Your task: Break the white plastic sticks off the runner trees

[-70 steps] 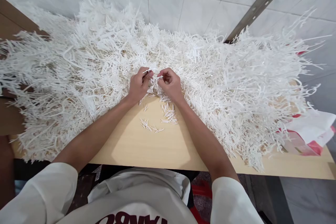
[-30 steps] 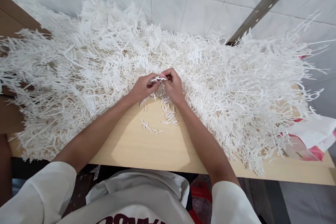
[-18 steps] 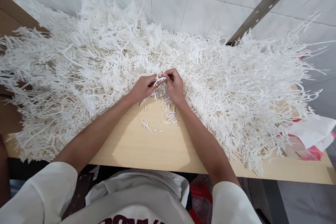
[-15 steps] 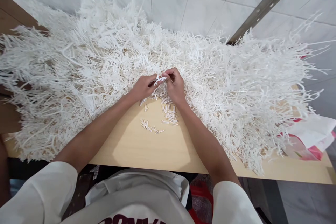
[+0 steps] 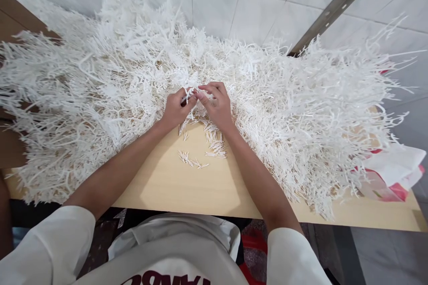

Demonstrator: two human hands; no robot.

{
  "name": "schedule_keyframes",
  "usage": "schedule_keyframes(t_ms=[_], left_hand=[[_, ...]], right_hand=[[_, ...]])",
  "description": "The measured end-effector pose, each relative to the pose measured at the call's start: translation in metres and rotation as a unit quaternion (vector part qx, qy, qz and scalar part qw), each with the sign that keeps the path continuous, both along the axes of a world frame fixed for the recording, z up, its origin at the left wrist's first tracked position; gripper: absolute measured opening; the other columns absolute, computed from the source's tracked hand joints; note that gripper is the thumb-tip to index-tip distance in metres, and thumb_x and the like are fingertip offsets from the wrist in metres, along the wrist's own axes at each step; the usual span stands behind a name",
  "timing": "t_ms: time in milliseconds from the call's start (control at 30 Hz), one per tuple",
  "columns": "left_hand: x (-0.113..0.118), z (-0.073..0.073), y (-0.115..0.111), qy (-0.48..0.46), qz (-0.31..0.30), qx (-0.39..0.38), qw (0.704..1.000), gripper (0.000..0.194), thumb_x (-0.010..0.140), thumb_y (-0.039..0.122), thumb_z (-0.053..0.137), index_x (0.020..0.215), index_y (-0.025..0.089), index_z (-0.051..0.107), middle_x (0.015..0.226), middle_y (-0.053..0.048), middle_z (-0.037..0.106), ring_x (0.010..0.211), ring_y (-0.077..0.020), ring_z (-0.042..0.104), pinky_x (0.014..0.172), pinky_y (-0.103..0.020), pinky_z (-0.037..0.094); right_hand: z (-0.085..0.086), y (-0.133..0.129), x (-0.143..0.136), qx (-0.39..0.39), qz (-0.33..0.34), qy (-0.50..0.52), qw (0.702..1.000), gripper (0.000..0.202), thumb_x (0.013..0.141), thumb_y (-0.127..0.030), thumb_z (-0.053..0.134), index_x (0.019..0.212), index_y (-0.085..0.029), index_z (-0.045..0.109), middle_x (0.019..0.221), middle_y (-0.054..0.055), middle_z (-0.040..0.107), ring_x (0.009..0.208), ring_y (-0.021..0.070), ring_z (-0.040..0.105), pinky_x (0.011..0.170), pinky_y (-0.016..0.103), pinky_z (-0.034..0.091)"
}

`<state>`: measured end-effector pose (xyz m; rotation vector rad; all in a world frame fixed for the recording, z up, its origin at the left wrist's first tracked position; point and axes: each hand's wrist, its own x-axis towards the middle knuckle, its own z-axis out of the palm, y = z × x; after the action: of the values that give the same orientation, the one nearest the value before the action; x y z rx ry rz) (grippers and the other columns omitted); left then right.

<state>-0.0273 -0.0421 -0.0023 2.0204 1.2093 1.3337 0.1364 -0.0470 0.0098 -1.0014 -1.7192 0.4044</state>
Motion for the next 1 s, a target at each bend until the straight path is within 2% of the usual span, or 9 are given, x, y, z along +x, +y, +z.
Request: schedule_keyframes(t_ms=[167, 333, 500, 600, 667, 700, 800, 867, 1000], left_hand=[[0.002, -0.001, 0.000, 0.049, 0.013, 0.028, 0.998, 0.041, 0.095, 0.053, 0.045, 0.099, 0.017, 0.064, 0.053, 0.005, 0.050, 0.048, -0.0086, 0.042, 0.053, -0.024, 0.033], [0.004, 0.003, -0.002, 0.117, 0.027, 0.003, 0.993, 0.035, 0.094, 0.047, 0.048, 0.103, 0.017, 0.063, 0.056, 0.003, 0.056, 0.051, -0.0104, 0.048, 0.055, -0.024, 0.034], [0.006, 0.004, -0.004, 0.210, -0.011, -0.014, 0.978, 0.025, 0.091, 0.027, 0.052, 0.110, 0.019, 0.064, 0.066, 0.001, 0.065, 0.055, -0.0125, 0.054, 0.058, -0.026, 0.035], [0.006, 0.004, -0.005, 0.252, -0.042, -0.006, 0.967, 0.025, 0.086, 0.020, 0.053, 0.107, 0.022, 0.066, 0.067, 0.001, 0.068, 0.057, -0.0127, 0.055, 0.058, -0.026, 0.034], [0.005, 0.003, -0.005, 0.227, -0.035, -0.006, 0.973, 0.023, 0.087, 0.020, 0.052, 0.106, 0.022, 0.065, 0.067, 0.002, 0.067, 0.056, -0.0120, 0.054, 0.058, -0.025, 0.035], [0.004, 0.003, -0.005, 0.194, -0.021, -0.007, 0.981, 0.022, 0.089, 0.021, 0.050, 0.107, 0.022, 0.064, 0.067, 0.002, 0.066, 0.055, -0.0112, 0.053, 0.058, -0.025, 0.036], [0.002, 0.003, -0.003, 0.100, 0.019, -0.009, 0.995, 0.021, 0.096, 0.032, 0.045, 0.106, 0.021, 0.060, 0.064, 0.003, 0.061, 0.050, -0.0099, 0.047, 0.057, -0.025, 0.037], [0.002, 0.002, -0.002, 0.072, 0.023, -0.008, 0.997, 0.023, 0.096, 0.037, 0.044, 0.104, 0.021, 0.059, 0.058, 0.005, 0.055, 0.048, -0.0098, 0.043, 0.055, -0.025, 0.036], [0.002, 0.002, -0.005, 0.032, 0.030, 0.002, 0.999, 0.024, 0.096, 0.039, 0.044, 0.105, 0.022, 0.058, 0.064, 0.004, 0.058, 0.050, -0.0094, 0.045, 0.056, -0.025, 0.036]], right_hand=[[-0.004, 0.003, -0.001, 0.031, 0.012, -0.031, 0.999, 0.019, 0.098, -0.039, 0.053, 0.094, -0.026, 0.065, 0.092, 0.000, 0.064, 0.089, 0.0132, 0.061, 0.076, 0.031, 0.050], [-0.007, 0.002, -0.004, 0.038, 0.014, -0.041, 0.998, 0.022, 0.102, -0.040, 0.043, 0.093, -0.024, 0.055, 0.090, 0.002, 0.058, 0.088, 0.0148, 0.055, 0.079, 0.033, 0.047], [-0.013, 0.006, -0.002, -0.020, 0.035, 0.041, 0.998, 0.028, 0.102, -0.048, 0.038, 0.091, -0.024, 0.048, 0.086, 0.000, 0.050, 0.080, 0.0125, 0.053, 0.077, 0.032, 0.046], [-0.016, 0.013, 0.004, -0.027, -0.031, 0.154, 0.987, 0.030, 0.101, -0.051, 0.035, 0.089, -0.025, 0.047, 0.080, -0.002, 0.045, 0.071, 0.0110, 0.050, 0.071, 0.030, 0.045], [-0.016, 0.015, 0.005, -0.025, -0.077, 0.205, 0.975, 0.030, 0.101, -0.052, 0.037, 0.091, -0.026, 0.048, 0.078, -0.003, 0.045, 0.067, 0.0103, 0.049, 0.068, 0.028, 0.045], [-0.015, 0.015, 0.005, -0.032, -0.077, 0.201, 0.976, 0.029, 0.100, -0.052, 0.040, 0.092, -0.026, 0.051, 0.079, -0.003, 0.047, 0.068, 0.0102, 0.050, 0.067, 0.028, 0.045], [-0.007, 0.007, 0.002, -0.044, -0.023, 0.108, 0.993, 0.027, 0.095, -0.052, 0.052, 0.098, -0.026, 0.061, 0.092, 0.000, 0.059, 0.083, 0.0125, 0.058, 0.074, 0.030, 0.048], [-0.001, 0.002, -0.001, -0.024, 0.006, 0.052, 0.998, 0.027, 0.095, -0.050, 0.053, 0.102, -0.027, 0.065, 0.102, 0.002, 0.063, 0.096, 0.0149, 0.061, 0.080, 0.033, 0.049], [0.002, -0.002, -0.003, -0.006, 0.021, 0.002, 1.000, 0.027, 0.096, -0.048, 0.052, 0.105, -0.028, 0.068, 0.101, 0.002, 0.065, 0.099, 0.0162, 0.061, 0.079, 0.033, 0.050]])
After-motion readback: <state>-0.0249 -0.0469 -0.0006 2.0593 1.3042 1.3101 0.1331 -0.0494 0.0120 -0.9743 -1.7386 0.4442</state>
